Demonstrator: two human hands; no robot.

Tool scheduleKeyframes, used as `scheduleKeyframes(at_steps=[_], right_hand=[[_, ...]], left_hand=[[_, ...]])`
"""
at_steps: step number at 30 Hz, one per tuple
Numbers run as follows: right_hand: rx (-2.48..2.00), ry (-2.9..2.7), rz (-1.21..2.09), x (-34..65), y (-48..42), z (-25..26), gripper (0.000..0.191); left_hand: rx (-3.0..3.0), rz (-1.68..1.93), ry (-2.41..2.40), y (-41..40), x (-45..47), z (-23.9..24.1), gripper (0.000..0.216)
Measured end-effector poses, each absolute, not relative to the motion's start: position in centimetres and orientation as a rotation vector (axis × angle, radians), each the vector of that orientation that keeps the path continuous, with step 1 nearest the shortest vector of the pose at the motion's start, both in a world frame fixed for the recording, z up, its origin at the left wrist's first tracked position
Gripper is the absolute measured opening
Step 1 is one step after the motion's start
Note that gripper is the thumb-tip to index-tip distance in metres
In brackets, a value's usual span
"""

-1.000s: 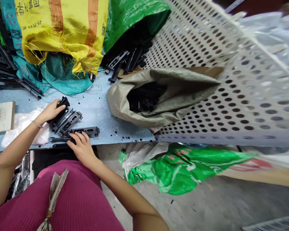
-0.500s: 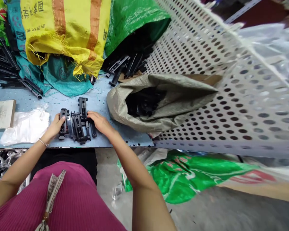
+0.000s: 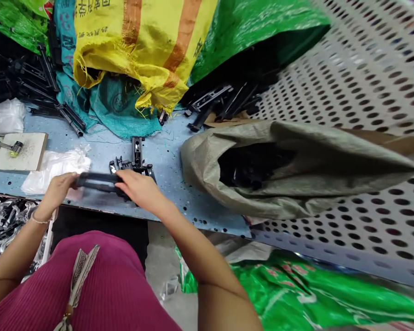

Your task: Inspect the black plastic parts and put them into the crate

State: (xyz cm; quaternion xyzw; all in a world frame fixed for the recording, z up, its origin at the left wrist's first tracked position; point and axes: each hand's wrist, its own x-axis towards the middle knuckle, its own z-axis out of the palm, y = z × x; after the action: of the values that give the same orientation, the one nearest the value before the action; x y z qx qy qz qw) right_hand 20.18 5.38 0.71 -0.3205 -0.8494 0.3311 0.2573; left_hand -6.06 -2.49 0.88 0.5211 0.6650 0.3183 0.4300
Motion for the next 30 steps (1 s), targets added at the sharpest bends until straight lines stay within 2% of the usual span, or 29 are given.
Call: scheduleKeyframes(at_steps=[2,4,7,12,16,19,20,23,26,30], right_hand=[[-1.058,-1.943,1.221,20.1,5.2,-0.2,0.029],[-1.108,-1.518,1.581,19.1,4.7,-1.0,0.035],[-1.031,-1.053,1.905,16.1,3.4,-1.7,0.041],[-0.832,-0.766,2.061,11.0,3.0,-2.1,0.035],[-0.744,-0.615,2.173,7.9,3.8,-3.3,0.025],[-0.831,-0.569,2.153,6.4,4.1,-4.6,0.012],[-0.868,-0.562,2.134,6.2,4.1,-4.9,0.009],[-0.94,-0.57,2.081,6.4,3.6,-5.3,0.011],[-0.873,-0.663,2.128,8.4,2.1,-4.9,0.023],[-0.633,-0.76,2.528,11.3,-0.4,-4.9,0.033]], left_hand=[[1.584,0.745,1.981,-2.6,-6.8,-0.8,0.026],[1.71,0.691,2.066,-2.4,-7.6,-2.2,0.017],[1.488,0.888,1.989,-1.8,-9.2,-3.3,0.019],[1.026,1.084,1.704,-1.0,-11.1,-3.2,0.028],[1.05,1.165,1.654,-1.6,-11.0,-3.0,0.032],[1.338,1.092,1.713,-2.3,-11.2,-2.6,0.006],[1.48,1.014,1.763,-2.5,-11.4,-2.3,0.007],[1.829,0.744,1.904,-2.6,-11.9,-1.4,0.036],[1.88,0.711,1.928,-2.2,-12.5,-0.9,0.05],[1.793,0.787,1.858,-2.1,-13.5,-1.2,0.061]])
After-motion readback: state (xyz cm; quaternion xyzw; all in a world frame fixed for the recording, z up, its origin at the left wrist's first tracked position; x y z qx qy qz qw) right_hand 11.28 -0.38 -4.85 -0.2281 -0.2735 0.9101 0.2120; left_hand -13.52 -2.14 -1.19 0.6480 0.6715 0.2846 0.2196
